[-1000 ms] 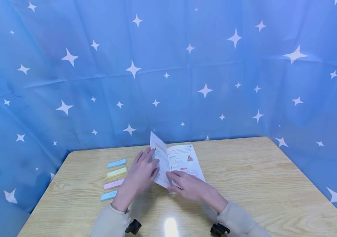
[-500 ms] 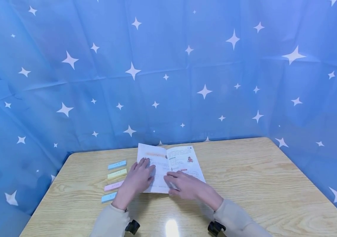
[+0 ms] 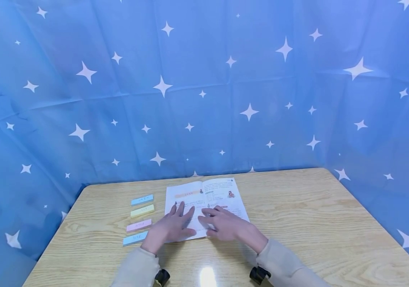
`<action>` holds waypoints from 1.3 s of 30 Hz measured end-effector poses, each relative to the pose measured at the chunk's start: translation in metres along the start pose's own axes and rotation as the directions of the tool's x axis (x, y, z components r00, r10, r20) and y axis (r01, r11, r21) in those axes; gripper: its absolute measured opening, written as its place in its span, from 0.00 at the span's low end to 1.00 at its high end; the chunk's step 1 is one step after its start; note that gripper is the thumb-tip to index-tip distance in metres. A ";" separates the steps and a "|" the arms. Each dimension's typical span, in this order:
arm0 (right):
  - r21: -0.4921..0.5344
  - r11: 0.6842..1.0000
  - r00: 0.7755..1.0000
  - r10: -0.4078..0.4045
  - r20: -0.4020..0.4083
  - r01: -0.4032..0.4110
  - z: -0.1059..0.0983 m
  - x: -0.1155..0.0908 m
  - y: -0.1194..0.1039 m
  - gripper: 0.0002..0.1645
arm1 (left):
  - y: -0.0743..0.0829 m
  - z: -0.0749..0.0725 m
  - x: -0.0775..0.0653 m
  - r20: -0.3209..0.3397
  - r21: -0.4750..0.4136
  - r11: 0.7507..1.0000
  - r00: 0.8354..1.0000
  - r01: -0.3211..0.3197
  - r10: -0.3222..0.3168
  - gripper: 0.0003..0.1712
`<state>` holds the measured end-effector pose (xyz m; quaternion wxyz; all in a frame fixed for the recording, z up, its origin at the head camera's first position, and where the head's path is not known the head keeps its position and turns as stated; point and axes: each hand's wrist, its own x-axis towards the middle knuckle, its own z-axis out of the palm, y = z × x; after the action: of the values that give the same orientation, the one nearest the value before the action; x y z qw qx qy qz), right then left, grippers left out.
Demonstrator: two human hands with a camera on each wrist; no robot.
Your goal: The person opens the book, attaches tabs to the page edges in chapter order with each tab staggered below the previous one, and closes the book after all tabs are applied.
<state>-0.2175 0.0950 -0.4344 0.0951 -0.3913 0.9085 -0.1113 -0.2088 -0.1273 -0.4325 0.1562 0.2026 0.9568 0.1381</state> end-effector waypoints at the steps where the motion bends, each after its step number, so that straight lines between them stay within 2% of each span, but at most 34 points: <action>1: 0.001 1.000 1.000 0.005 0.004 -0.005 0.000 0.000 0.000 0.31 | 0.001 0.002 0.001 0.005 0.000 1.000 1.000 0.001 -0.001 0.44; 11: 0.033 0.998 0.998 0.058 0.013 -0.058 -0.003 -0.007 0.007 0.29 | 0.012 0.008 0.013 -0.005 0.025 0.999 1.000 0.022 -0.022 0.46; 17: 0.092 0.990 0.994 0.103 0.041 -0.106 -0.005 -0.014 0.015 0.29 | 0.020 0.008 0.020 0.008 0.018 1.000 1.000 0.006 -0.006 0.46; 24: 0.097 0.993 0.998 0.064 0.007 -0.065 -0.012 -0.016 0.026 0.25 | 0.027 0.009 0.026 0.010 0.020 1.000 1.000 0.003 -0.003 0.46; 27: 0.103 0.994 0.999 0.043 -0.023 -0.040 -0.016 -0.012 0.031 0.22 | 0.029 0.010 0.027 0.005 0.032 0.999 1.000 0.007 -0.007 0.46; 30: 0.110 0.992 0.998 0.059 -0.022 -0.057 -0.021 -0.005 0.035 0.22 | 0.031 0.010 0.028 0.007 0.043 0.999 1.000 0.013 -0.014 0.46; 34: 0.102 0.987 0.992 0.124 0.017 -0.125 -0.027 0.009 0.039 0.24 | 0.032 0.011 0.029 0.006 0.047 0.999 1.000 0.020 -0.021 0.47; 39: 0.092 0.969 0.972 0.224 0.066 -0.229 -0.032 0.028 0.045 0.29 | 0.032 0.012 0.029 0.002 0.046 0.999 1.000 0.022 -0.022 0.47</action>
<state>-0.2756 0.1083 -0.4186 0.1514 -0.2829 0.9377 -0.1336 -0.2183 -0.0841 -0.4399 0.1540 0.1959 0.9617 0.1142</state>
